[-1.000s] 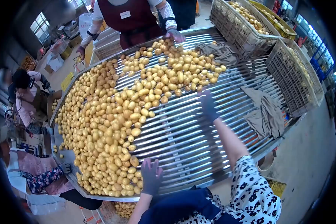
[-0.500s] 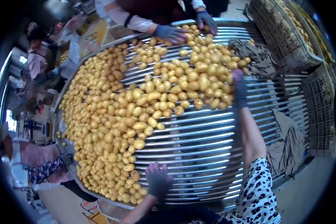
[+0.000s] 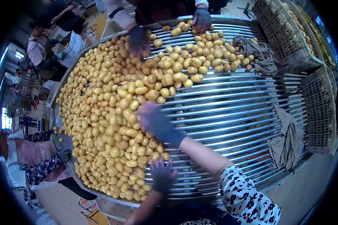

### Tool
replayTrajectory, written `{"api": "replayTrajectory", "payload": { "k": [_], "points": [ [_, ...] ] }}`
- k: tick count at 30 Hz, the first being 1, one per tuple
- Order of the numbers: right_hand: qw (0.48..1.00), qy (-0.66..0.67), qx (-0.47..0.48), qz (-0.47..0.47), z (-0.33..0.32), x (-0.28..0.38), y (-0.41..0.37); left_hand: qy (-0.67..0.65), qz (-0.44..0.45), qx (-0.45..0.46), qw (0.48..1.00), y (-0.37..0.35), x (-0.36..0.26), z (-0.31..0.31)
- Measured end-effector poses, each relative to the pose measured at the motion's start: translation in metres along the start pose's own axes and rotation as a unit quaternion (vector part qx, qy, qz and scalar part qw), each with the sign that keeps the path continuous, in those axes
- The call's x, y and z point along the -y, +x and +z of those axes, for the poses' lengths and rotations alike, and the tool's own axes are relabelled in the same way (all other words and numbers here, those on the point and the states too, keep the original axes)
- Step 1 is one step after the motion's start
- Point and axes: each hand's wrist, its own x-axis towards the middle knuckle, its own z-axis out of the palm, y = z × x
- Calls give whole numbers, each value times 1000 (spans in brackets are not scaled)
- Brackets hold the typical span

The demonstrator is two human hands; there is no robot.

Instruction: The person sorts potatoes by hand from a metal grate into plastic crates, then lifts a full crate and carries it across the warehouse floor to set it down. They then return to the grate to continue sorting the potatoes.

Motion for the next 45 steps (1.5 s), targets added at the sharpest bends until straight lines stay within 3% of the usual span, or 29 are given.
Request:
{"api": "replayTrajectory", "payload": {
  "k": [2,3,4,6,10,11,14,15,17,18,19,21,22,23,25,27,28,29,30,31,32,33,35,36,37,39,41,43,45],
  "points": [
    [993,-47,-107,11,-63,-48,25,16,-4,-8,1000,-4,-1,4],
    [956,-235,-174,-20,-74,-92,22,22,-16,-17,999,-8,-3,2],
    [952,-257,-151,66,-96,-120,20,10,-16,14,1000,-8,-4,-1],
    [923,-384,0,37,-115,-183,-6,-9,-12,13,1000,-4,4,2],
    [934,-355,-14,46,-114,-165,-17,-33,-1,-45,998,-8,3,1],
    [941,-304,-6,152,-110,-156,-19,-33,-4,-57,998,-11,2,4],
    [960,-120,-174,184,-61,-131,-36,-16,-2,-70,997,-16,4,11],
    [964,-3,-145,225,-44,-102,-39,-15,6,-80,997,-16,4,11],
    [987,0,-68,145,3,-59,-60,26,-5,-97,995,-18,3,9],
    [976,114,-112,145,51,-38,-77,1,-6,-105,994,-20,7,16],
    [987,60,10,147,45,4,-74,-5,8,-108,994,-23,12,19],
    [947,212,-115,210,88,38,-69,-35,-94,70,992,-32,33,17],
    [973,85,-128,175,105,47,-62,-18,-62,-47,997,-33,47,23],
    [980,-42,-132,140,120,54,-55,-117,-109,47,986,-28,59,-1],
    [984,-29,-44,169,133,64,-39,-286,-144,97,942,-31,100,-7],
    [968,158,27,192,123,83,-25,-243,-191,145,940,-24,109,-57],
    [951,228,87,187,119,80,-20,-287,-257,52,922,-22,119,-53],
    [926,298,145,181,115,80,-14,-218,-332,115,911,-16,141,-50],
    [911,341,143,181,105,83,-14,-263,-284,-46,921,-19,155,-43],
    [895,382,142,182,90,85,-15,-357,-303,-44,883,-16,168,-49],
    [850,478,112,194,64,99,-17,-566,-304,-84,761,-14,185,-39],
    [831,496,58,244,47,102,-26,-592,-308,-91,739,-11,173,-73],
    [956,254,61,138,26,63,-67,-524,-291,-140,788,-18,157,-92],
    [984,113,87,103,4,61,-90,-385,-222,-181,877,-27,150,-90],
    [992,-29,109,65,-17,62,-112,-304,-195,-109,926,-36,124,-125],
    [982,-63,150,95,-43,73,-159,-69,-82,-17,994,-60,106,-106],
    [980,-37,166,107,-47,94,-204,15,10,-110,994,-106,83,-54],
    [984,-33,152,83,-20,113,-241,-44,46,-10,998,-138,60,-40],
    [988,25,141,53,24,128,-260,-10,-31,143,989,-145,54,-44]
  ]
}}
